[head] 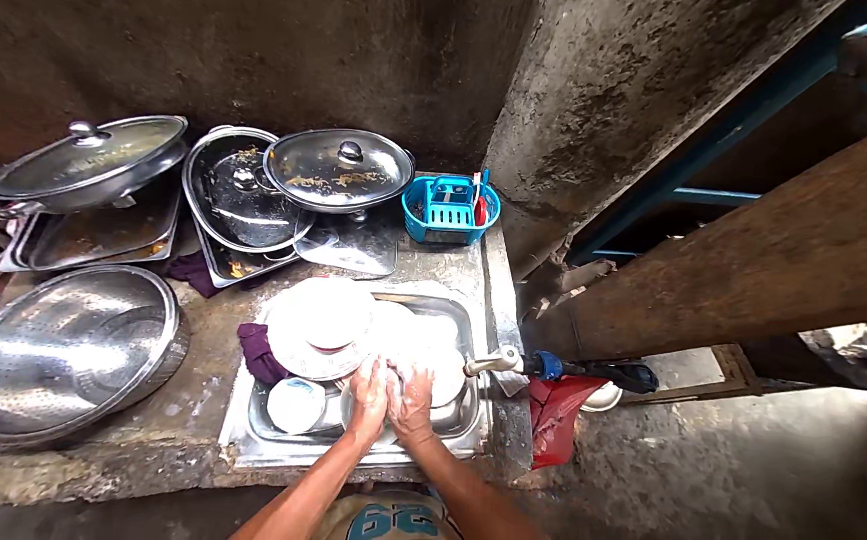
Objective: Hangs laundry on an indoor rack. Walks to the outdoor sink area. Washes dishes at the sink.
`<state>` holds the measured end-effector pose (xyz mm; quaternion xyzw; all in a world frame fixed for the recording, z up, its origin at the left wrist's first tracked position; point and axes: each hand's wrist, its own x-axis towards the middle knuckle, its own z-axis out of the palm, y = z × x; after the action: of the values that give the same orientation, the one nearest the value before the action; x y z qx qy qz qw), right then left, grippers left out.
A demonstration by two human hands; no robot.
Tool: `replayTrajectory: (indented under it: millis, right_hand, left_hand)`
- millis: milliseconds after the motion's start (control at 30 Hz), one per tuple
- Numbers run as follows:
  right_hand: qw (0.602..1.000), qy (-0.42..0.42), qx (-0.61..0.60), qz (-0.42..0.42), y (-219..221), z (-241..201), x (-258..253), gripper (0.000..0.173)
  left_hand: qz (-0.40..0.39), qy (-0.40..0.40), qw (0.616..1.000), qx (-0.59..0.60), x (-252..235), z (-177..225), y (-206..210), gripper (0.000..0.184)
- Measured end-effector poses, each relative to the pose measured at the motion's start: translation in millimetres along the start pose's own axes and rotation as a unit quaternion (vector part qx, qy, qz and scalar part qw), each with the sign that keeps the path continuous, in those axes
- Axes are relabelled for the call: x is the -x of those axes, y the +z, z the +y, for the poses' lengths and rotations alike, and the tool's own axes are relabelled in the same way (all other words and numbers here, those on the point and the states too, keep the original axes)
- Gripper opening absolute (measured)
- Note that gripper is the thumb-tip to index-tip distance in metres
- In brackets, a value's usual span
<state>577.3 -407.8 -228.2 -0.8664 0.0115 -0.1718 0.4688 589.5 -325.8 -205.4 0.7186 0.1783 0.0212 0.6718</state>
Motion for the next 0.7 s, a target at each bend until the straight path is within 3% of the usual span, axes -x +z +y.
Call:
replayTrajectory:
  millis: [67,133,200,233,300,400,467,533,600,700]
  right_hand:
    - [0.998,0.028,0.01,-0.052,-7.5,14.2,-7.1,0.034]
    - [0.977,0.074,0.122,-0.157,-23.9,29.8,-26.0,0.038]
    - [0.897,0.115,0.253,-0.344,-42.8,29.3,-56.5,0.042]
    - [0.851,0.123,0.293,-0.419,-46.9,27.3,-67.7,0.043]
    - [0.799,0.104,0.343,-0.483,-47.9,27.2,-79.9,0.044]
    - [0.799,0.078,0.362,-0.475,-48.4,31.6,-87.8,0.041]
    - [0.822,0.048,0.336,-0.456,-53.4,46.3,-83.4,0.039]
    - [0.867,0.031,0.295,-0.4,-61.6,66.4,-71.1,0.037]
    - [0.927,0.055,0.252,-0.272,-66.4,83.7,-54.8,0.033]
    - [0.97,0.083,0.202,-0.102,-74.3,75.7,-40.9,0.03]
  left_hand:
    - [-0.075,0.051,0.984,-0.154,4.7,13.2,-14.8,0.034]
    - [-0.165,0.137,0.914,-0.344,15.2,22.0,-30.1,0.045]
    - [-0.21,0.259,0.827,-0.453,21.3,15.4,-39.7,0.04]
    - [-0.236,0.282,0.794,-0.484,24.3,11.6,-44.1,0.036]
    - [-0.331,0.229,0.738,-0.541,27.2,14.5,-47.1,0.031]
    - [-0.416,0.13,0.683,-0.586,28.7,18.4,-40.1,0.029]
    - [-0.43,0.098,0.676,-0.59,26.3,18.9,-40.6,0.037]
    - [-0.439,0.07,0.688,-0.574,20.1,18.5,-43.9,0.062]
    - [-0.405,0.083,0.747,-0.52,15.9,13.6,-46.6,0.071]
    - [-0.285,0.216,0.842,-0.404,10.7,3.8,-31.8,0.051]
